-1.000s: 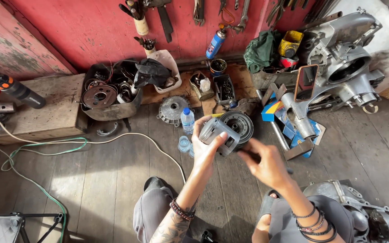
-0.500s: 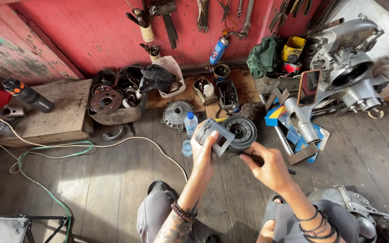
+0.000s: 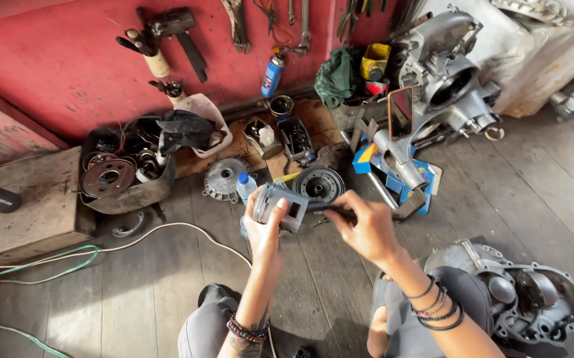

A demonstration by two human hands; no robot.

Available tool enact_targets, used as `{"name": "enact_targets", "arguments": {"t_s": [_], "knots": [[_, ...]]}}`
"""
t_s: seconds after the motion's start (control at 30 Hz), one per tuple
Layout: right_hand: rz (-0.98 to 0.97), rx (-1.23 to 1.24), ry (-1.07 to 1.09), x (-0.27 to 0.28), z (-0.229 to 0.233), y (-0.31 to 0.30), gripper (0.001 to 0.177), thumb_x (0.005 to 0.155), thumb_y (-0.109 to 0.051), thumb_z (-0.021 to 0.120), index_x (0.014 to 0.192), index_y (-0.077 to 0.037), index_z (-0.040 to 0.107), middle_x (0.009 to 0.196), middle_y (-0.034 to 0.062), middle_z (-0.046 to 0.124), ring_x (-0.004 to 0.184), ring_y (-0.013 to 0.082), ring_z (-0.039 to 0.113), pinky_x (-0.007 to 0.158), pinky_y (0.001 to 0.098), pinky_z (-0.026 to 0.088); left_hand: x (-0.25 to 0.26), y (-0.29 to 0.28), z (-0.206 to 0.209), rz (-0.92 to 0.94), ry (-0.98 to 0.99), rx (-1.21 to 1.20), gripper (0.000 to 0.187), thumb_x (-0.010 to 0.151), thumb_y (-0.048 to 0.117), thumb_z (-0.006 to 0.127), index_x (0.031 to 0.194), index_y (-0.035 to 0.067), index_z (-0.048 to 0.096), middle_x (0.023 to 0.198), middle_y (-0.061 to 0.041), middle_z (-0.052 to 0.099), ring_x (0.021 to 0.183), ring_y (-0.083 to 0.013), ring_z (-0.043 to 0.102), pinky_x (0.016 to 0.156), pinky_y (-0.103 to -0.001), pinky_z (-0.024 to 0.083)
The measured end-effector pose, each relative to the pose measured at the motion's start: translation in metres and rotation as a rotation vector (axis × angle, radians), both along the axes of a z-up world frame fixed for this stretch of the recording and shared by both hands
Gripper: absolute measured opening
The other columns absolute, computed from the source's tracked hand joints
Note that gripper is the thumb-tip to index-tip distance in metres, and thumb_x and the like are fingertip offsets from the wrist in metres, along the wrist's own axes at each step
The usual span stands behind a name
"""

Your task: The person sits on the floor and cleans a cylindrical metal part using a small brush. They scrub the interior and exterior surfaces of the part, rotating it to access different areas.

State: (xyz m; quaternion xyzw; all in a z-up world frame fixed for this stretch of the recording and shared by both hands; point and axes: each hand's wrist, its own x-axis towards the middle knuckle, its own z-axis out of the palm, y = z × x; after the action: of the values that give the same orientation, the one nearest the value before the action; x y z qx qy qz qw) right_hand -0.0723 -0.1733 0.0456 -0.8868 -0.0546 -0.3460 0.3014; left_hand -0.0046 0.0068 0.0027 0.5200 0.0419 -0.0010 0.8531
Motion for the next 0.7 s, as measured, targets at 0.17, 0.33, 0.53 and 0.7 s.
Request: {"name": "enact_targets", "arguments": {"t_s": [0.17,0.33,0.53,0.7], "knots": [[0.025,-0.066,-0.213,-0.004,-0.005,0.002,0.011,0.086,-0.020,0.079,0.085,-0.017,0.069,0.053,-0.0058,0.060,0.043,0.0110,0.059,0.050,0.0204,0.052,0.003,-0.006,-0.010,-0.062,0.153,-0.084,0.050,0.079,0.027,0.086,0.120,0.008,0.065,0.092,-0.010,0.068,0.075,-0.0179,0.069,0.063,-0.033,0.062],[0.132,-0.045,-0.367,-0.007,-0.012,0.004,0.013,0.091,-0.021,0.074,0.087,-0.009,0.071,0.052,0.0008,0.055,0.038,0.0177,0.053,0.044,0.0251,0.051,0.005,-0.011,-0.014,-0.073,0.298,-0.156,0.071,0.082,0.032,0.085,0.132,-0.003,0.049,0.099,-0.019,0.062,0.080,-0.0254,0.068,0.065,-0.040,0.063],[0.176,0.224,-0.206,0.000,-0.020,0.003,0.013,0.092,-0.021,0.073,0.087,-0.009,0.073,0.046,-0.0017,0.052,0.034,0.0135,0.051,0.039,0.0225,0.046,0.007,-0.008,-0.021,-0.106,0.239,-0.077,0.060,0.081,0.030,0.085,0.126,0.000,0.059,0.097,-0.014,0.066,0.081,-0.0234,0.073,0.064,-0.035,0.064],[0.256,0.413,-0.025,0.002,-0.014,0.003,0.009,0.092,-0.008,0.071,0.085,-0.002,0.068,0.045,0.0092,0.053,0.036,0.0138,0.047,0.040,0.0255,0.039,0.004,0.003,-0.011,-0.213,-0.025,-0.060,0.058,0.080,0.031,0.081,0.129,0.008,0.060,0.101,-0.021,0.072,0.089,-0.0226,0.072,0.071,-0.037,0.064]]}}
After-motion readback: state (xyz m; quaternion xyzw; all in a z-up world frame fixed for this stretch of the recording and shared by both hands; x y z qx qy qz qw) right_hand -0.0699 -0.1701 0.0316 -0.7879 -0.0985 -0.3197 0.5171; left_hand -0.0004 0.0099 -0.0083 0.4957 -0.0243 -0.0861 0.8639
